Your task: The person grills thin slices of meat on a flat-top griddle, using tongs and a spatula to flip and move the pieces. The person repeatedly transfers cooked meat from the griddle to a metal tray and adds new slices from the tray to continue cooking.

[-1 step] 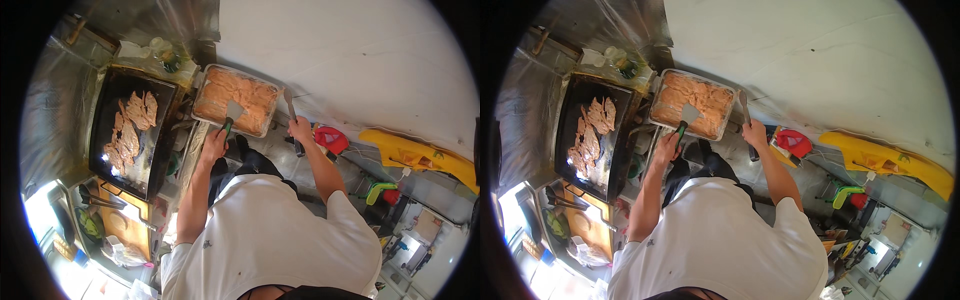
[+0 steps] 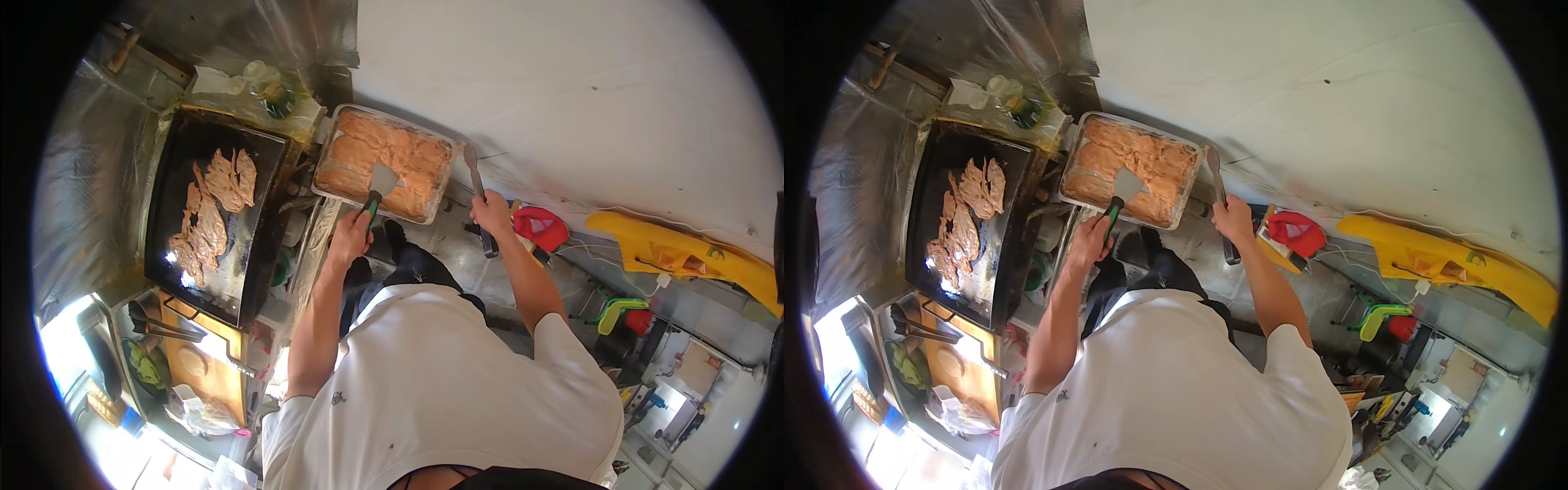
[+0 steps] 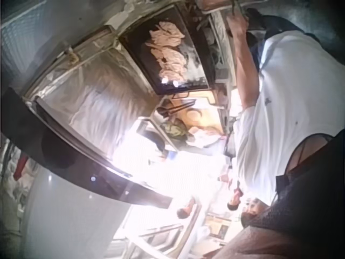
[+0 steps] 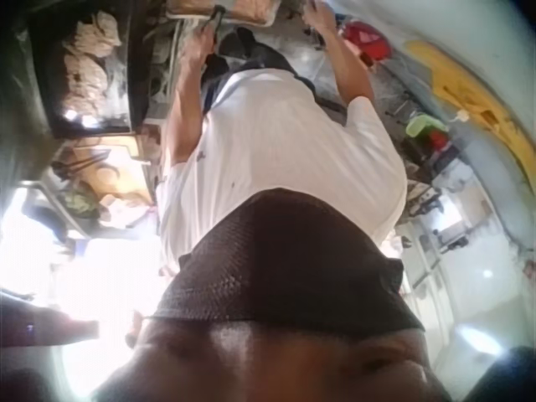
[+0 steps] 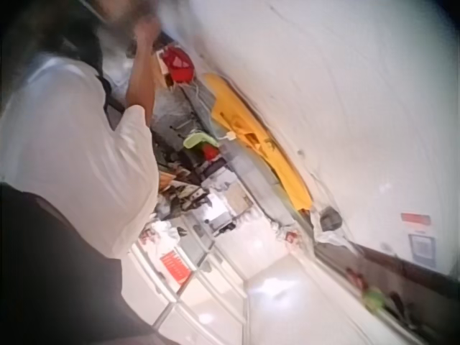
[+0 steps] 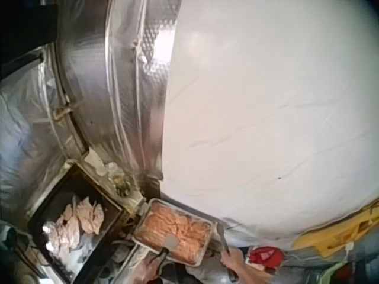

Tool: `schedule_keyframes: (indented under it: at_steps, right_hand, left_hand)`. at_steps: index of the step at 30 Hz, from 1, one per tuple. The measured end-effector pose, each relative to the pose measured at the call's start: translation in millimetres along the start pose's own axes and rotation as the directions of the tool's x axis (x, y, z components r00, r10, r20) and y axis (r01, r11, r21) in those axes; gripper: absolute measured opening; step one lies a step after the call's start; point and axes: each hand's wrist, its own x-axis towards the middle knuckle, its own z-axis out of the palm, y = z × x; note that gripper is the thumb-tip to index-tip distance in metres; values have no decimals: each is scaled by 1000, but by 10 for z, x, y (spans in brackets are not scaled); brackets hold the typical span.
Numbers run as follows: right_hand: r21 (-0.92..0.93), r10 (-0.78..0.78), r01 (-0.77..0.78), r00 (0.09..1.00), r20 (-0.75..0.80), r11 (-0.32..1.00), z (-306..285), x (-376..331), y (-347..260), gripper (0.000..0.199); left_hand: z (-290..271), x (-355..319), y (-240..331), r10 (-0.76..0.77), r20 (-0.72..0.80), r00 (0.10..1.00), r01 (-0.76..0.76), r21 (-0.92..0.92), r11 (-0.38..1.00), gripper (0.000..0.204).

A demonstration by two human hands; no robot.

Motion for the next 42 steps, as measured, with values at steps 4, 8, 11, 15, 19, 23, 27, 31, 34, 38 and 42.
schedule_keyframes:
  at_steps: [4,8,11,15,19,23,27,31,34,38,42]
  right_hand:
    - [-7,-45,46,999,28,999,-131,-212,-290,26]
    - [-88,17,1,979,204,996,-3,10,-237,30]
    - [-203,86,-40,972,220,978,235,281,-278,33]
    - [-471,-63,104,993,102,876,460,516,-61,34]
    - [-163,86,-57,980,178,985,100,318,-416,31]
    - [-87,17,1,980,197,996,-55,262,-340,29]
    - [-144,17,13,978,206,989,-101,167,-472,29]
    - [-706,-243,246,964,107,664,123,269,-423,24]
    - [-783,-246,289,953,179,551,158,255,-538,21]
    - [-829,-189,333,942,276,450,172,461,-575,17]
    - [-842,-144,367,930,338,395,169,610,-636,17]
  left_hand:
    - [94,37,31,-23,3,1000,23,7,1000,39]
    - [181,56,11,-12,43,999,12,20,1000,40]
    - [199,44,16,-33,61,998,28,91,996,40]
    - [166,-56,-42,-62,82,995,45,201,979,41]
    - [151,-88,-172,-57,85,995,43,165,985,41]
    - [179,-106,-163,-68,83,994,54,163,985,41]
    - [186,-57,-197,-61,90,994,44,182,982,42]
    - [201,-69,-149,-47,119,992,16,247,969,42]
    - [204,32,-389,15,103,995,-56,408,911,41]
    - [240,-8,-402,115,33,993,-109,650,752,40]
    - [268,-25,-348,135,17,991,-109,693,712,40]
